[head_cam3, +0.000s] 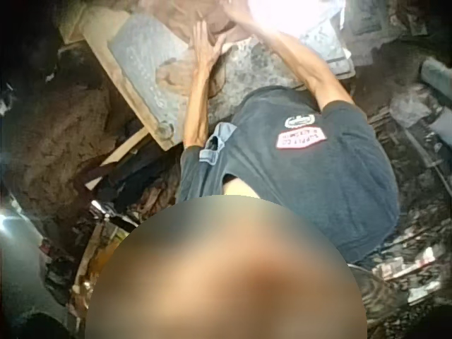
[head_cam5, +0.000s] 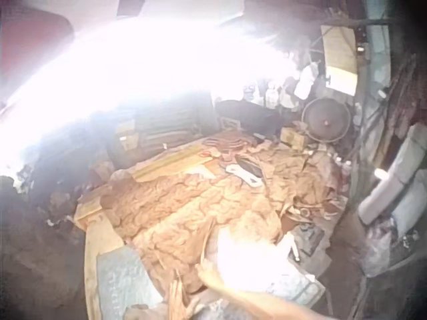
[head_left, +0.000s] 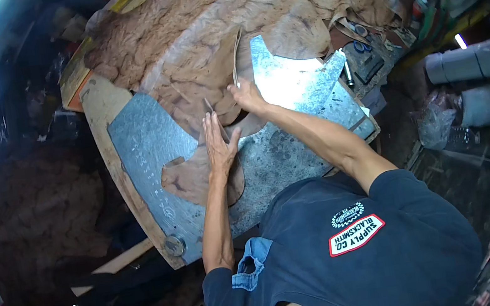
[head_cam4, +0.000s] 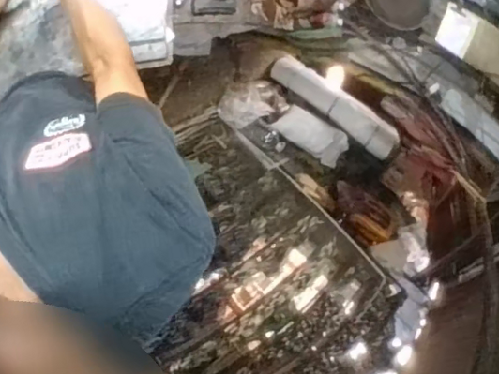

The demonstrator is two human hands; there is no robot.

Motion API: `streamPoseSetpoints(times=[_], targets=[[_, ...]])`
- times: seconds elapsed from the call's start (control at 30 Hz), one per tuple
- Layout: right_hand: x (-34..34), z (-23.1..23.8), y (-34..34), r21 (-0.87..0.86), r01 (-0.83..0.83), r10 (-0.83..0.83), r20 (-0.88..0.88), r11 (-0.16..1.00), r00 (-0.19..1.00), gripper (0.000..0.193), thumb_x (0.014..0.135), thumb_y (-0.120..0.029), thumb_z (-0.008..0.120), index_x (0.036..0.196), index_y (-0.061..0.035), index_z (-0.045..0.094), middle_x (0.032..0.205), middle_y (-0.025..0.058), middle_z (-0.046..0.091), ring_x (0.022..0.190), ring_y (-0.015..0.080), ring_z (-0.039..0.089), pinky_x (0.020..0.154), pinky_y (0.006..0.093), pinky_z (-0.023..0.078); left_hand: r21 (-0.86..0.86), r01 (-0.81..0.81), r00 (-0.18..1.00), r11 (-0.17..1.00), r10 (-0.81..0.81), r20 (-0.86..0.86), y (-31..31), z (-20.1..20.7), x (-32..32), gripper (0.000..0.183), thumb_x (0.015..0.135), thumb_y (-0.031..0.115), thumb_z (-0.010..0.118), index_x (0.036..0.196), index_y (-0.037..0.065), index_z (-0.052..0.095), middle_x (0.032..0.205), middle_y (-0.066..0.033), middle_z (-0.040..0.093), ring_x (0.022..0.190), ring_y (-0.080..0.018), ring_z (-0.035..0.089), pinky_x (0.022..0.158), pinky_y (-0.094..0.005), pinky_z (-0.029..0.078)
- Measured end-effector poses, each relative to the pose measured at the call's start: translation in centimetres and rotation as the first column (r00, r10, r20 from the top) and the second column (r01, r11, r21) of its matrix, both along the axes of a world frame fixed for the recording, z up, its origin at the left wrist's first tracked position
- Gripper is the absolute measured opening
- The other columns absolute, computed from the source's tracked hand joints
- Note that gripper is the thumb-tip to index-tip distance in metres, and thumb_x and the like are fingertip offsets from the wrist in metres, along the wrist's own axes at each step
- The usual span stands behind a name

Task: Marking and cutting out leather components for footwear using a metal template and hand tools.

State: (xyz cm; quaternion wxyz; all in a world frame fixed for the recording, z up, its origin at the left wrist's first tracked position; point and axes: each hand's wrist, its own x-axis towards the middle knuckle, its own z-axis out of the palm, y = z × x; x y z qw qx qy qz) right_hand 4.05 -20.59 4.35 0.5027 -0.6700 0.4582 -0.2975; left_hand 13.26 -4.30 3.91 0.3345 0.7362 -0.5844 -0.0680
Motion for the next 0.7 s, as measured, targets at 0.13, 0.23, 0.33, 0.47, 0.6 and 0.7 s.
streamPoseSetpoints(times=[0.13, 0.23, 0.33, 0.47, 0.6, 0.7], targets=[[0.4, 7.0, -3.8, -0.648, -0.164, 0.104, -0.129, 0.744, 0.986, 0.039, 0.088, -0.024, 0.059, 0.123, -0.0076, 0.058, 0.084, 0.0255, 0.066, 0.081, 0.0460, 0.064, 0.070, 0.0518, 0.052, -0.069, -0.210, 0.935, 0.975, 0.180, -0.304, 2.4, 2.0, 2.6, 0.068, 0.095, 0.034, 0.059, 0.143, -0.008, 0.035, 0.147, -0.0301, 0.036, 0.139, -0.0412, 0.034, 0.115, -0.0410, 0.028], [1.6, 18.0, -2.2, -0.664, -0.601, 0.350, -0.489, 0.445, 0.799, 0.038, 0.087, -0.022, 0.059, 0.122, -0.0088, 0.061, 0.085, 0.0233, 0.068, 0.082, 0.0420, 0.066, 0.074, 0.0489, 0.054, -0.176, -0.305, 0.903, 0.936, 0.225, -0.367, 3.2, 5.6, 7.6, 0.071, 0.094, 0.039, 0.060, 0.141, -0.010, 0.038, 0.145, -0.0289, 0.042, 0.137, -0.0384, 0.039, 0.114, -0.0400, 0.029], [0.7, 25.3, 1.2, -0.652, -0.724, 0.445, -0.592, 0.228, 0.673, 0.031, 0.081, -0.016, 0.057, 0.110, -0.0081, 0.063, 0.087, 0.0222, 0.069, 0.082, 0.0377, 0.068, 0.077, 0.0480, 0.055, -0.186, -0.278, 0.844, 0.943, 0.147, -0.515, 1.4, 11.9, 9.7, 0.079, 0.090, 0.043, 0.065, 0.142, -0.009, 0.038, 0.145, -0.0251, 0.043, 0.137, -0.0324, 0.040, 0.113, -0.0385, 0.030], [-0.5, 28.5, 4.8, -0.546, -0.813, 0.491, -0.663, 0.199, 0.566, 0.038, 0.084, -0.020, 0.060, 0.119, -0.0064, 0.063, 0.089, 0.0216, 0.069, 0.080, 0.0386, 0.068, 0.074, 0.0457, 0.055, -0.159, 0.072, 0.617, 0.985, -0.169, -0.768, 2.4, 14.4, 10.6, 0.077, 0.084, 0.044, 0.072, 0.137, -0.004, 0.044, 0.135, -0.0164, 0.053, 0.129, -0.0239, 0.047, 0.111, -0.0345, 0.032], [-3.4, 22.7, 5.2, -0.604, -0.670, 0.629, -0.330, 0.432, 0.703, 0.035, 0.080, -0.024, 0.065, 0.110, -0.0074, 0.065, 0.078, 0.0180, 0.069, 0.069, 0.0344, 0.068, 0.067, 0.0422, 0.055, -0.485, -0.018, 0.250, 0.874, -0.466, -0.849, 4.6, 13.0, 6.1, 0.066, 0.085, 0.030, 0.072, 0.136, -0.001, 0.043, 0.132, -0.0139, 0.055, 0.124, -0.0211, 0.051, 0.109, -0.0350, 0.035], [-5.6, 17.5, 6.9, -0.589, -0.495, 0.525, -0.137, 0.639, 0.840, 0.037, 0.081, -0.019, 0.067, 0.115, -0.0046, 0.064, 0.086, 0.0175, 0.070, 0.074, 0.0302, 0.069, 0.068, 0.0378, 0.055, -0.401, -0.241, 0.257, 0.884, -0.340, -0.904, 5.6, 12.0, 4.4, 0.058, 0.086, 0.010, 0.069, 0.137, 0.000, 0.044, 0.131, -0.0113, 0.057, 0.121, -0.0193, 0.054, 0.105, -0.0337, 0.040]])
